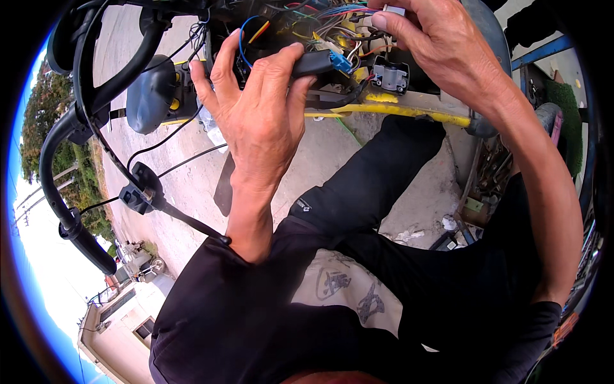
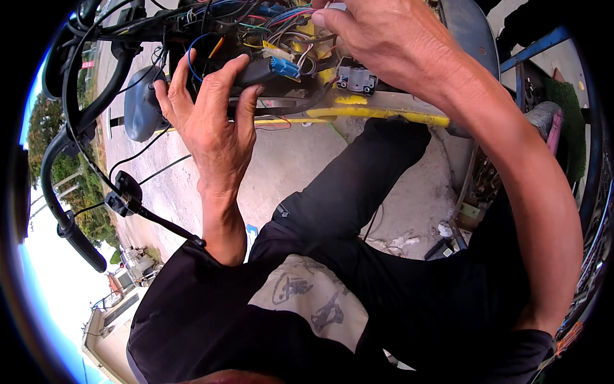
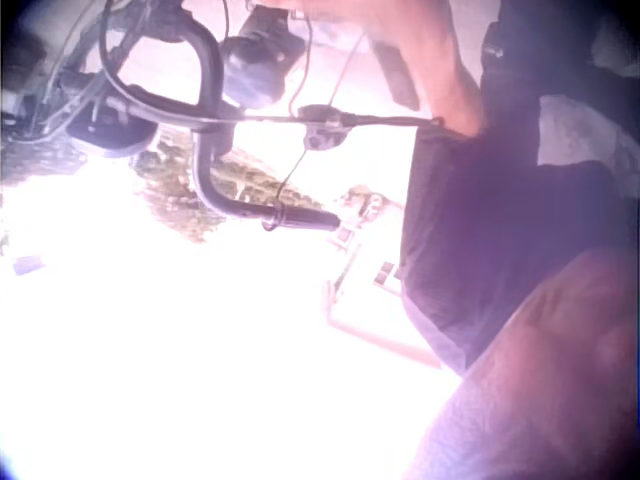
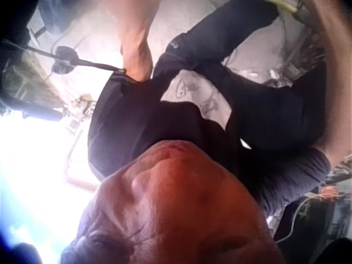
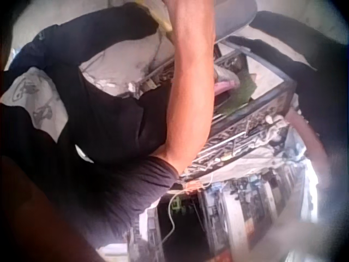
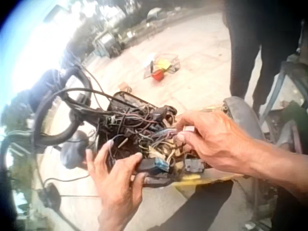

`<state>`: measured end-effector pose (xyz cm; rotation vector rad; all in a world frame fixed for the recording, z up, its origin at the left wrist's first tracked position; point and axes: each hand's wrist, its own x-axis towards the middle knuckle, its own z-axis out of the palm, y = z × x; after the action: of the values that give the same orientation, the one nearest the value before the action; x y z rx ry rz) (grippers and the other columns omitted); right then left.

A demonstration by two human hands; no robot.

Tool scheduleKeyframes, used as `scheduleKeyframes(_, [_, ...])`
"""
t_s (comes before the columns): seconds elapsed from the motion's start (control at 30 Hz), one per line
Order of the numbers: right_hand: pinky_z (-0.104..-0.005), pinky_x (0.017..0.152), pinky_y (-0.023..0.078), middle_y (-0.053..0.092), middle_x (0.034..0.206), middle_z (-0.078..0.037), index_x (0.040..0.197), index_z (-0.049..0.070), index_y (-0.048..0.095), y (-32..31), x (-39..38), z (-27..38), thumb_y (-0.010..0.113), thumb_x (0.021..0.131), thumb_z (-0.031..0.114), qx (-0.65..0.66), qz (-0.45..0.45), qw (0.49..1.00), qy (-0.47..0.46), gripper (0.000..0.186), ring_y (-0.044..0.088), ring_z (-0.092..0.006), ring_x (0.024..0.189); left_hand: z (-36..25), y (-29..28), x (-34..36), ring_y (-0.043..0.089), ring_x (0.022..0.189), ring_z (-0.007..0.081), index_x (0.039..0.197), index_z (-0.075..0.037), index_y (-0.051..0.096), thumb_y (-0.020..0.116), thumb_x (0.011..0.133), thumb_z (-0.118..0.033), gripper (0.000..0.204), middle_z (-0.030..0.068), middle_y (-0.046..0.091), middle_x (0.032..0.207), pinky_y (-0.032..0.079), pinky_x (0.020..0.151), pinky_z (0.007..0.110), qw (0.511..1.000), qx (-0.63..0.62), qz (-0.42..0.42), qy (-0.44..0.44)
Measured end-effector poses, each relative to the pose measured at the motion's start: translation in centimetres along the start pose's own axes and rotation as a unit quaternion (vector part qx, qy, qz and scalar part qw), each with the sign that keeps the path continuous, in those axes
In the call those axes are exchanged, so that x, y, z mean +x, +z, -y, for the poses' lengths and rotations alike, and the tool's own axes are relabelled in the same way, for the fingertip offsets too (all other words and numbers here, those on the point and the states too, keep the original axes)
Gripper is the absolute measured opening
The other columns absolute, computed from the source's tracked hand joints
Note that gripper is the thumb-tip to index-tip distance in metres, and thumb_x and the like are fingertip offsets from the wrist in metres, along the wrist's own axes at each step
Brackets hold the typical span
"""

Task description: The person repairs the electrical wiring of a scooter. They connect and disconnect various wires and connectors, using a multimeter to test the circuit. The person also adjusts the scooter's seat and handlebars during the process.

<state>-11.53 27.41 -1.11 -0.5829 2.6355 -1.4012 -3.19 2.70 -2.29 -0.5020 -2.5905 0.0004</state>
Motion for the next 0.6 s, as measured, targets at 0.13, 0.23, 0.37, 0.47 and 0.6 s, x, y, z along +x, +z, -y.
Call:
scheduleKeyframes(0.13, [-0.0376,0.070,0.053,0.071,0.082,-0.015,0.119,0.000,0.068,-0.3,0.1,0.1,0.069,0.098,0.009,0.011,-0.020,1.000,-0.010,0.023,0.068,-0.0238,0.073,-0.2,-0.2,-0.1,0.047,0.149,0.0329,0.133,-0.018,0.071,0.085,0.088,-0.015,0.047,-0.0017,0.075,0.125,0.015,0.128,0.061,1.000,-0.013,0.000,0.002])
scheduleKeyframes(0.23, [-0.0392,0.077,0.055,0.072,0.094,-0.018,0.120,-0.002,0.067,0.1,0.6,-0.1,0.070,0.096,0.011,0.053,-0.035,0.996,-0.056,0.027,0.070,-0.0275,0.083,-0.2,-0.6,-0.4,0.046,0.151,0.0340,0.134,-0.018,0.071,0.085,0.089,-0.014,0.047,-0.0004,0.073,0.131,0.016,0.128,0.060,1.000,-0.022,-0.002,0.000])
scheduleKeyframes(0.37, [-0.0432,0.091,0.057,0.072,0.106,-0.024,0.123,-0.004,0.066,0.3,0.9,-1.4,0.069,0.095,0.013,0.076,-0.057,0.990,-0.102,0.033,0.072,-0.0343,0.099,-0.9,-1.3,-0.4,0.045,0.152,0.0344,0.131,-0.017,0.073,0.083,0.092,-0.014,0.041,-0.0001,0.075,0.133,0.013,0.129,0.058,0.999,-0.040,-0.034,0.008])
scheduleKeyframes(0.47, [-0.0444,0.096,0.057,0.073,0.111,-0.025,0.125,-0.005,0.066,0.5,0.9,-1.6,0.067,0.095,0.013,0.111,-0.056,0.987,-0.107,0.036,0.071,-0.0377,0.103,-1.8,-1.4,-0.1,0.045,0.151,0.0353,0.129,-0.012,0.073,0.081,0.094,-0.011,0.035,0.0016,0.077,0.131,0.014,0.129,0.059,0.995,-0.047,-0.080,0.018])
scheduleKeyframes(0.6, [-0.0416,0.091,0.059,0.077,0.108,-0.023,0.126,-0.006,0.068,0.9,1.3,-2.1,0.069,0.094,0.011,0.172,-0.069,0.973,-0.139,0.036,0.075,-0.0349,0.101,-3.7,-0.9,2.1,0.047,0.150,0.0342,0.136,-0.008,0.070,0.082,0.093,-0.011,0.044,0.0071,0.074,0.134,0.018,0.129,0.055,0.994,-0.064,-0.094,0.004])
